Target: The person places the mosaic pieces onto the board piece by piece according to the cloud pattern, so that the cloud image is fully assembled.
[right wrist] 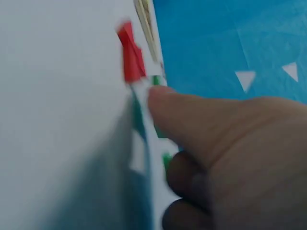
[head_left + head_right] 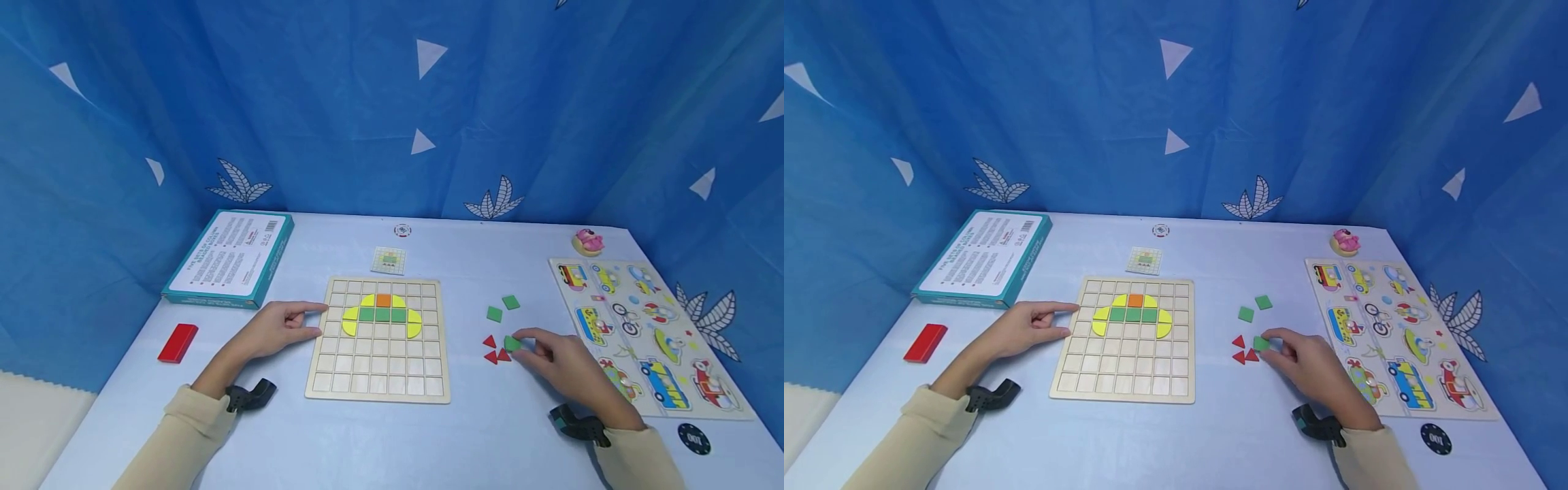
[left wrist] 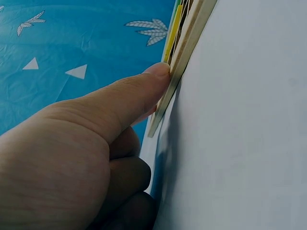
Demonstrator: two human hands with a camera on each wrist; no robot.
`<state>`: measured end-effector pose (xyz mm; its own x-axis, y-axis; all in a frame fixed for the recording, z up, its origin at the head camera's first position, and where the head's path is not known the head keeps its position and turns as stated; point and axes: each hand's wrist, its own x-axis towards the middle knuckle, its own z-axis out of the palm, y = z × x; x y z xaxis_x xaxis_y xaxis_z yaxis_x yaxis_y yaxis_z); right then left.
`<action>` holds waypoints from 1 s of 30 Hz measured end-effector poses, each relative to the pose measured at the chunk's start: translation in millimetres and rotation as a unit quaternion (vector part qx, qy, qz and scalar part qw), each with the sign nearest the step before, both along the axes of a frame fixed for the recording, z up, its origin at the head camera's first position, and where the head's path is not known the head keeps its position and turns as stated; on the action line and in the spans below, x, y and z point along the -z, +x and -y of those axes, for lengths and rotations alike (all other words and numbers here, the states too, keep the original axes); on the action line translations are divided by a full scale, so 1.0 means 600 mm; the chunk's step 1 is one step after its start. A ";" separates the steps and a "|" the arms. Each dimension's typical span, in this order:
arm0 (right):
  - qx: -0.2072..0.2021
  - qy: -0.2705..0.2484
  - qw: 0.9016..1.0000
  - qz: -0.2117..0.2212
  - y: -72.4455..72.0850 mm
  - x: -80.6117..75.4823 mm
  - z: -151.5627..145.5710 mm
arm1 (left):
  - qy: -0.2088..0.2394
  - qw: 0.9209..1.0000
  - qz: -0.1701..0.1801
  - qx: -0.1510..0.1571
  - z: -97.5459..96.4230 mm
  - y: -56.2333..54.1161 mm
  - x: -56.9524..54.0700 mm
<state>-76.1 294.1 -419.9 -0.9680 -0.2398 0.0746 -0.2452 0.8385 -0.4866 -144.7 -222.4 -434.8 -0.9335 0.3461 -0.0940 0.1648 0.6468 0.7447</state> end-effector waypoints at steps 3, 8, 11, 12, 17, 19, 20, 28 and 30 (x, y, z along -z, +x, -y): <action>-0.007 -0.021 1.000 -0.019 -0.001 0.006 0.023 | 0.004 1.000 0.001 0.001 0.000 0.000 0.000; -0.038 -0.035 0.998 -0.040 -0.004 0.008 0.073 | 0.009 1.000 -0.001 0.003 0.000 0.000 0.000; -0.051 -0.039 0.997 -0.044 -0.009 0.005 0.107 | 0.010 1.000 -0.003 0.003 0.000 -0.001 0.000; -0.055 -0.041 0.997 -0.046 -0.012 0.004 0.119 | 0.010 1.000 -0.004 0.004 0.001 -0.001 0.001; -0.091 -0.043 0.994 -0.047 -0.029 -0.002 0.183 | 0.009 1.000 -0.001 0.004 0.001 0.000 0.003; -0.101 -0.044 0.993 -0.046 -0.037 -0.004 0.207 | 0.009 1.000 -0.001 0.004 0.001 0.000 0.003; -0.104 -0.044 0.993 -0.045 -0.041 -0.004 0.219 | 0.009 1.000 -0.001 0.003 0.001 0.000 0.003; -0.110 -0.018 0.993 -0.048 -0.069 0.009 0.277 | 0.012 1.000 0.001 0.004 0.000 0.001 -0.001; -0.108 -0.013 0.993 -0.050 -0.071 0.012 0.282 | 0.009 1.000 0.003 0.002 0.001 0.000 -0.001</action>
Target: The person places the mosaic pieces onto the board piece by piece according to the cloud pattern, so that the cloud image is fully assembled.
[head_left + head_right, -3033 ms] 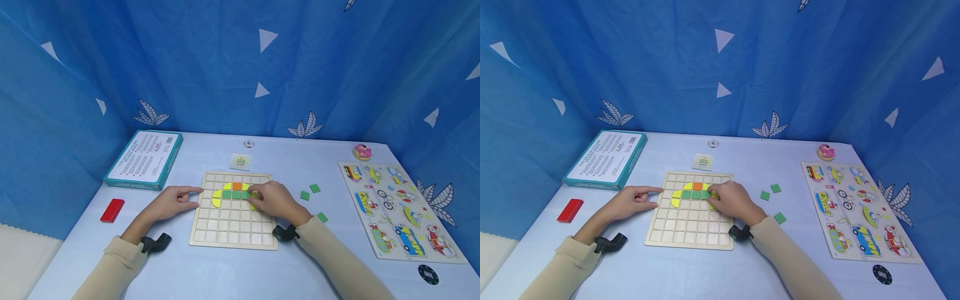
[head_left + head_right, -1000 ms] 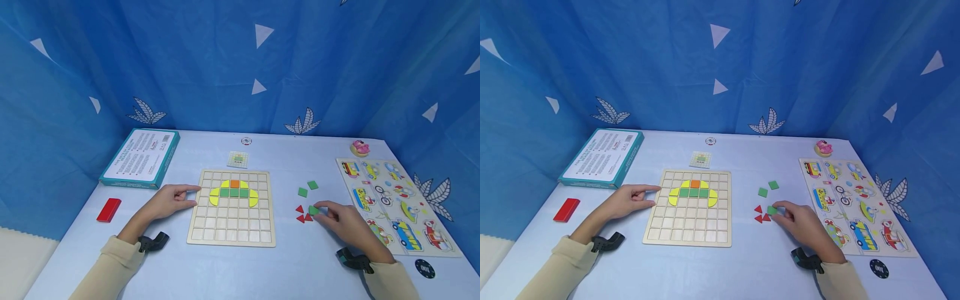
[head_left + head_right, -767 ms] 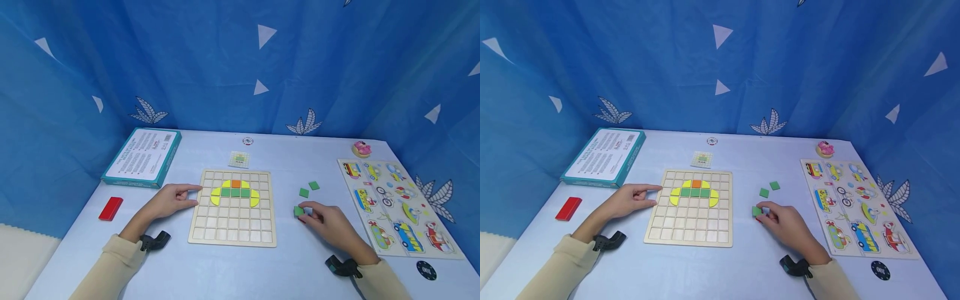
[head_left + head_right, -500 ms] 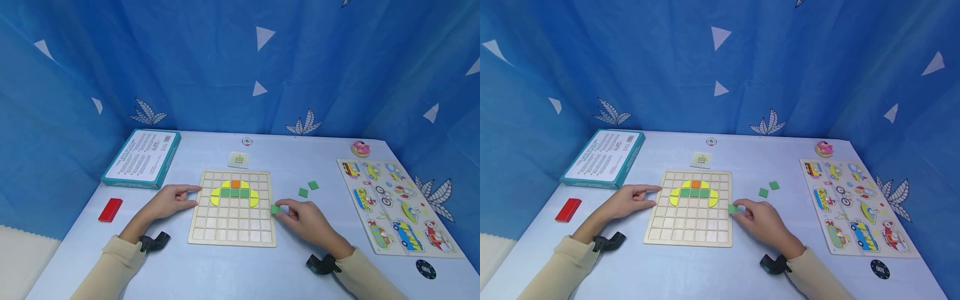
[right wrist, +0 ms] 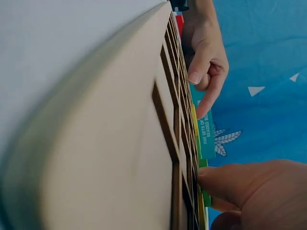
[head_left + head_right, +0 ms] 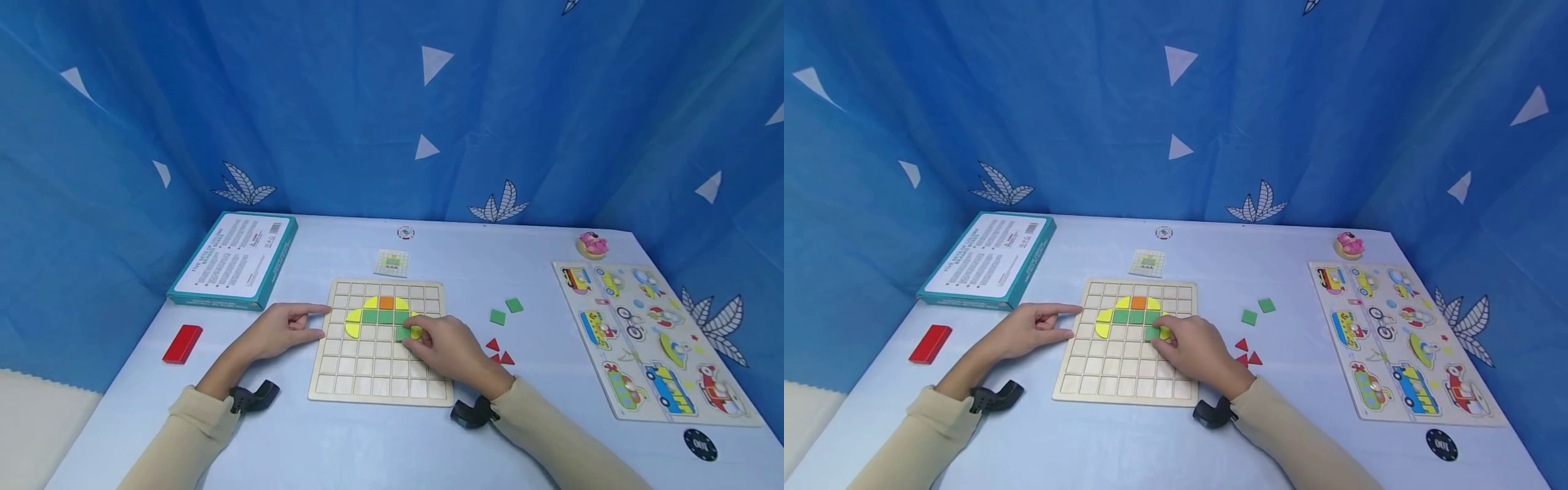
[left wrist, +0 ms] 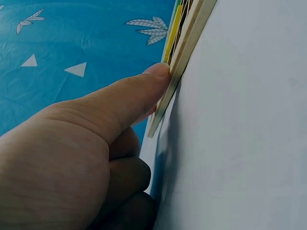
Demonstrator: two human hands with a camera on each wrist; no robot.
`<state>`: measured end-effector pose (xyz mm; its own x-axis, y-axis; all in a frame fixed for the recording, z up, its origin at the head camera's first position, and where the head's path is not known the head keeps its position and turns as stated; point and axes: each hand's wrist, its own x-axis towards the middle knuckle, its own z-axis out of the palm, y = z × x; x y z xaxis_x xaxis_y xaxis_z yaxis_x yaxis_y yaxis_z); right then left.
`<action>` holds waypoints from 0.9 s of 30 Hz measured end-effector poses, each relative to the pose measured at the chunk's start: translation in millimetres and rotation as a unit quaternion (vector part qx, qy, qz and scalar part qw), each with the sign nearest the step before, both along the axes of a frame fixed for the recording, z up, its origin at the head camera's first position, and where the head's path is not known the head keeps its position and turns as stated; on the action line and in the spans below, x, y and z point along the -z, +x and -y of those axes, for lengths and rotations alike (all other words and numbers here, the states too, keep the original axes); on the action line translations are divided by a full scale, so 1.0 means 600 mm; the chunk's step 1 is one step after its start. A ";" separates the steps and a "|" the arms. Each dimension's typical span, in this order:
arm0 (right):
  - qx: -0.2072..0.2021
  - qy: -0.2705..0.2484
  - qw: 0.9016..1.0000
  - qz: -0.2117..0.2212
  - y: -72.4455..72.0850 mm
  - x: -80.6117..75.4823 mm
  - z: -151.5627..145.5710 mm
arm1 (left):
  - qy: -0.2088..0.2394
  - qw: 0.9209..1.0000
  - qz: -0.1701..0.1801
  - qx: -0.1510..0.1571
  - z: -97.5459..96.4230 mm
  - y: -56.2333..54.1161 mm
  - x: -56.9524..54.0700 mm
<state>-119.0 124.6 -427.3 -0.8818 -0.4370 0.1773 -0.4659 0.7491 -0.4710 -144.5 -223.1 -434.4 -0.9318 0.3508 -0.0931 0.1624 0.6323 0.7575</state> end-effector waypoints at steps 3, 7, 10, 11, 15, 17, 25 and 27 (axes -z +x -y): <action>0.005 -0.004 1.000 -0.006 -0.001 0.004 0.003 | -0.003 1.000 -0.005 0.002 0.001 -0.001 0.000; 0.006 -0.011 1.000 -0.010 -0.003 0.007 0.006 | -0.004 1.000 -0.012 0.005 0.004 -0.003 0.002; 0.008 -0.010 1.000 -0.008 -0.004 0.009 0.007 | -0.002 1.000 -0.012 0.006 0.003 -0.003 0.004; 0.009 -0.010 1.000 -0.006 -0.003 0.009 0.007 | 0.000 1.000 -0.013 0.007 0.003 -0.003 0.005; 0.022 -0.014 1.000 0.011 -0.004 0.001 -0.003 | 0.008 1.000 -0.008 0.006 0.002 -0.001 0.008; 0.031 -0.021 0.999 0.019 -0.009 -0.009 -0.020 | 0.009 1.000 -0.008 0.007 0.001 0.000 0.009; 0.063 0.018 0.995 0.076 -0.063 -0.049 -0.167 | 0.000 1.000 -0.007 -0.004 -0.003 -0.001 0.006; 0.095 0.025 0.989 0.106 -0.068 -0.052 -0.207 | -0.001 1.000 -0.005 -0.004 -0.003 -0.001 0.007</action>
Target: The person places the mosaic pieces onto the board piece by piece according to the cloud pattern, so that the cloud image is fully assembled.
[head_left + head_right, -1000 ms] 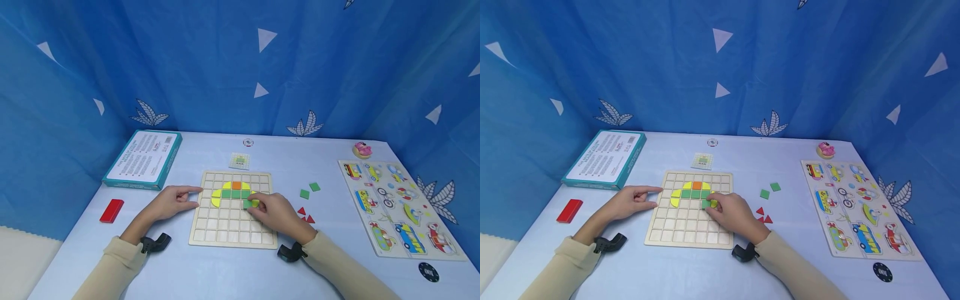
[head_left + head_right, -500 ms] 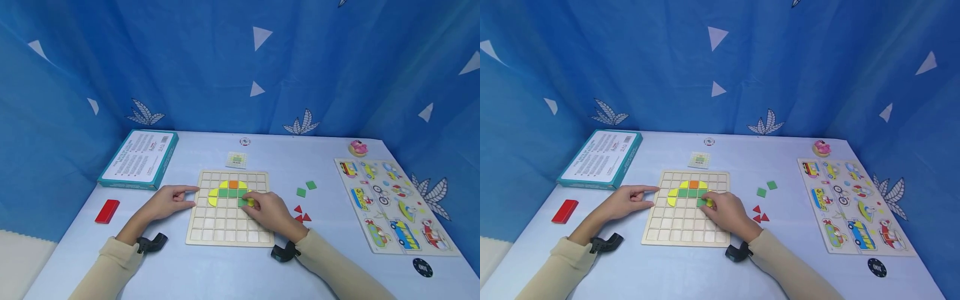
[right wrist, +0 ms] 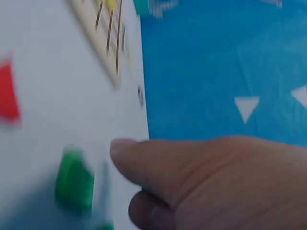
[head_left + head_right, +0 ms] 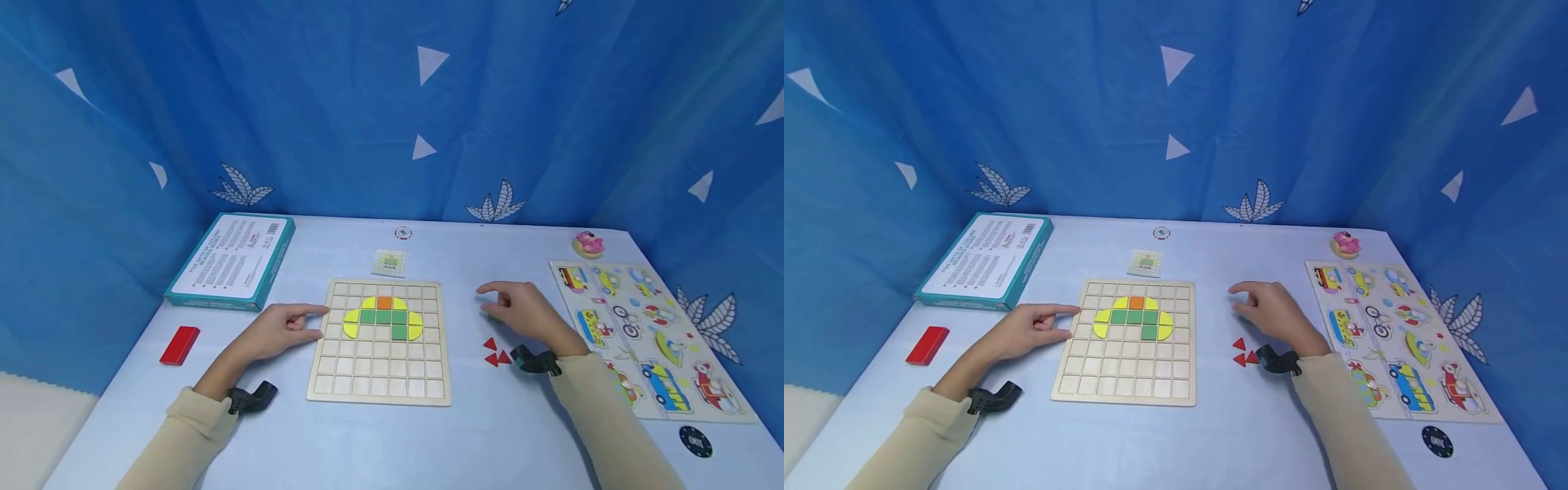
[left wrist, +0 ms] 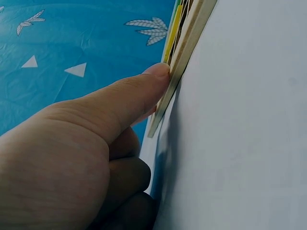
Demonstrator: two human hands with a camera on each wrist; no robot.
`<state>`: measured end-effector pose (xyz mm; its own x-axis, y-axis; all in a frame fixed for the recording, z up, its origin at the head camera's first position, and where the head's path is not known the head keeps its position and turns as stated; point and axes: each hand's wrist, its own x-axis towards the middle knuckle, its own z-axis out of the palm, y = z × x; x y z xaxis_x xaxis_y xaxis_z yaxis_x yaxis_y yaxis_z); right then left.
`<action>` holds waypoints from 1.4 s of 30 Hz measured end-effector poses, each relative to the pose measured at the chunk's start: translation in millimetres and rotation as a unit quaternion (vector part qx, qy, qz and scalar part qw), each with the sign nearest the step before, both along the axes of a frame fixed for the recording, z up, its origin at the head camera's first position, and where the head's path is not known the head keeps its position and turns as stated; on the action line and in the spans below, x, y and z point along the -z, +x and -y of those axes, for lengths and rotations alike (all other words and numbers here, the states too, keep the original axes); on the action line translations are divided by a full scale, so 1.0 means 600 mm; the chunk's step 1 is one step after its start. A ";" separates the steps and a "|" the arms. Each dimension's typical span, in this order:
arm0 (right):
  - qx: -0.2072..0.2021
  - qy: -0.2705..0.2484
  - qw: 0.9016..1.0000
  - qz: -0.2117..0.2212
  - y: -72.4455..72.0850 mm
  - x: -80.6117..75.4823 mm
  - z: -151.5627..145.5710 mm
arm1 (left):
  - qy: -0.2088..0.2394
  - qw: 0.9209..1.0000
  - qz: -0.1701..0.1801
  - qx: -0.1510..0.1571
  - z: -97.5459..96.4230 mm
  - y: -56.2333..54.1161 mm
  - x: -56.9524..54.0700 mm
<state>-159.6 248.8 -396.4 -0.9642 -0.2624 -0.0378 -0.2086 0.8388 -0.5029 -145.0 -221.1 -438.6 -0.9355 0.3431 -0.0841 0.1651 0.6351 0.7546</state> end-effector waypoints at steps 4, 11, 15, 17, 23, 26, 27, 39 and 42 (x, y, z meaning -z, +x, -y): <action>0.064 0.012 0.997 0.030 0.011 0.007 -0.059 | -0.001 1.000 0.007 0.003 -0.003 -0.001 0.001; 0.093 0.022 0.995 0.021 0.017 0.023 -0.080 | -0.003 1.000 0.003 -0.003 -0.002 -0.001 -0.008; 0.091 0.039 0.995 0.000 0.016 0.029 -0.073 | -0.002 1.000 0.001 0.001 -0.001 -0.001 -0.005; 0.092 0.048 0.994 -0.018 0.016 0.028 -0.068 | -0.003 1.000 0.001 0.001 0.000 -0.001 -0.004; 0.097 0.036 0.992 -0.075 0.024 0.013 -0.028 | 0.002 1.000 0.000 0.003 0.000 -0.002 -0.008; 0.075 0.035 0.991 -0.105 0.032 0.011 0.013 | 0.004 1.000 -0.001 0.006 -0.001 -0.002 -0.009; 0.065 0.040 0.991 -0.114 0.034 0.011 0.030 | 0.005 1.000 -0.001 0.006 -0.001 -0.002 -0.010; -0.069 0.067 0.986 -0.136 0.066 0.007 0.215 | 0.010 1.000 0.000 0.004 0.002 0.000 -0.008; -0.095 0.085 0.978 -0.165 0.072 0.012 0.246 | 0.013 1.000 0.003 0.004 0.001 0.002 -0.007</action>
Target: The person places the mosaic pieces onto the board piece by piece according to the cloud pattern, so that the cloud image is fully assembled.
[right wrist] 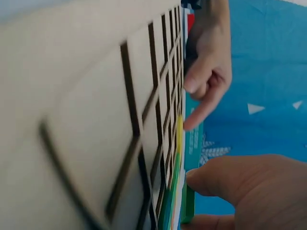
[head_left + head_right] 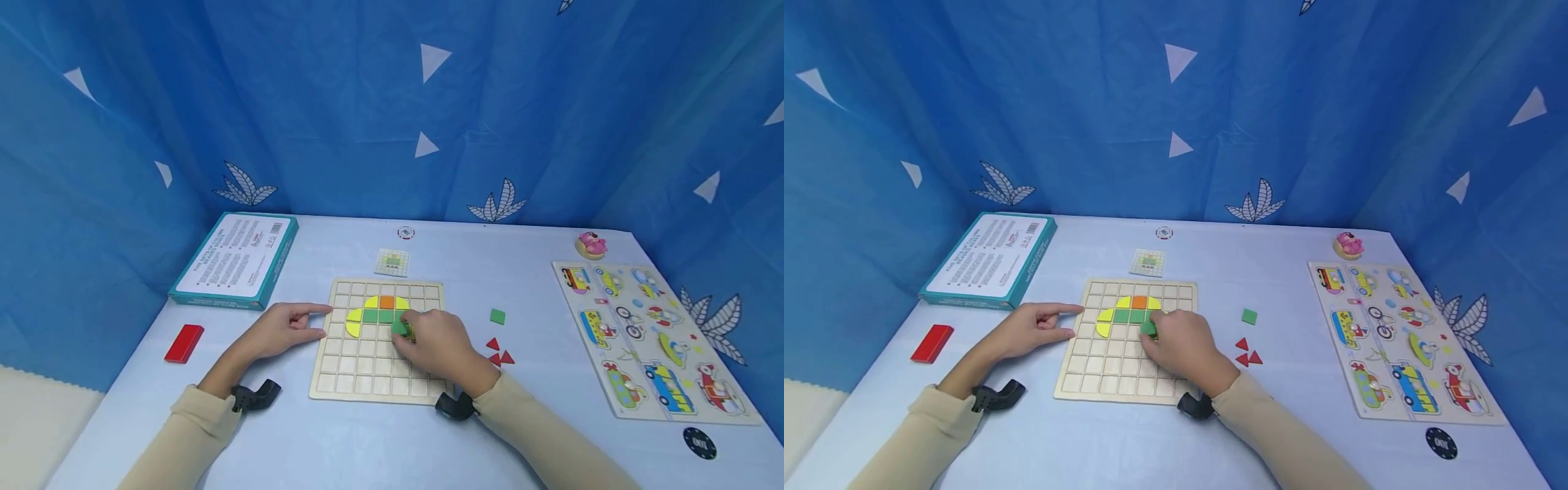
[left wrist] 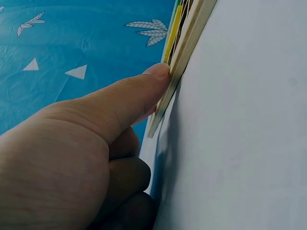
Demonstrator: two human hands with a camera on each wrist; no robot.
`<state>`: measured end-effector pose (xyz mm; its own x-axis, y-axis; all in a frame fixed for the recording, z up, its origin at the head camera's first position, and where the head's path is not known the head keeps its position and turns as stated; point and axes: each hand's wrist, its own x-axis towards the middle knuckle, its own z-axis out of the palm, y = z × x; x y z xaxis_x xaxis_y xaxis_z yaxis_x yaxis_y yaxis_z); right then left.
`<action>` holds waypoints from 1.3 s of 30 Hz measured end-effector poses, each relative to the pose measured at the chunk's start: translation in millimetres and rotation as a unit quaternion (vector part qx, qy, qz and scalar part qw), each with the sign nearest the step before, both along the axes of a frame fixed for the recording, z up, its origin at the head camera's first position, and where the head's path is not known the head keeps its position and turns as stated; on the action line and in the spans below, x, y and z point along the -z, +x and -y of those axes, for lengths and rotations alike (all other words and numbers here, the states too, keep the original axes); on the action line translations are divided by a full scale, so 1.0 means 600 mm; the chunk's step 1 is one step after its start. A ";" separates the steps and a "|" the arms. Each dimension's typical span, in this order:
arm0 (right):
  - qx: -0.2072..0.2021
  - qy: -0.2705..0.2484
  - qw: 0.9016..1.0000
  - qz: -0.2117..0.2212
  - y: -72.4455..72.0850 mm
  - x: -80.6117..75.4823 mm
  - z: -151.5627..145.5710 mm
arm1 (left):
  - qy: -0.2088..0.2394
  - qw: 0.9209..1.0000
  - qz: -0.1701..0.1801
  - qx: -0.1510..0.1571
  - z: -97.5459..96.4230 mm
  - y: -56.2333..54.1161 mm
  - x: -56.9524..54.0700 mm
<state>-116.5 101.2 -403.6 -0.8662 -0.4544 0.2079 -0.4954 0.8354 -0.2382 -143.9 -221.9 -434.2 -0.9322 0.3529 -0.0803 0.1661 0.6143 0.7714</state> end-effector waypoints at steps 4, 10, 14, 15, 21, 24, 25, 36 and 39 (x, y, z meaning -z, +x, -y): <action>-0.008 0.008 1.000 -0.022 0.004 0.008 0.026 | -0.002 1.000 0.002 -0.002 -0.002 0.001 0.001; -0.010 0.015 0.999 -0.027 0.006 0.017 0.038 | -0.009 1.000 -0.001 0.000 -0.002 -0.001 0.001; -0.016 0.003 0.999 -0.039 0.006 0.018 0.038 | -0.007 1.000 -0.001 0.000 -0.001 -0.001 0.001; -0.017 -0.002 0.999 -0.037 0.006 0.019 0.038 | -0.006 1.000 -0.001 0.000 -0.001 -0.001 0.001; -0.012 -0.037 0.999 -0.007 -0.001 0.022 0.030 | -0.005 1.000 0.003 -0.002 -0.001 0.000 0.000; -0.011 -0.060 0.998 -0.004 -0.008 0.022 0.021 | -0.005 1.000 0.003 -0.001 0.000 0.000 0.001; -0.009 -0.068 0.998 -0.003 -0.012 0.022 0.015 | -0.004 1.000 0.003 0.000 0.001 0.000 0.001; 0.128 -0.136 0.981 0.048 -0.040 0.020 -0.178 | -0.010 1.000 0.001 -0.005 -0.001 0.000 0.006; 0.137 -0.138 0.979 0.053 -0.039 0.028 -0.229 | -0.013 1.000 -0.001 -0.007 0.001 0.000 0.004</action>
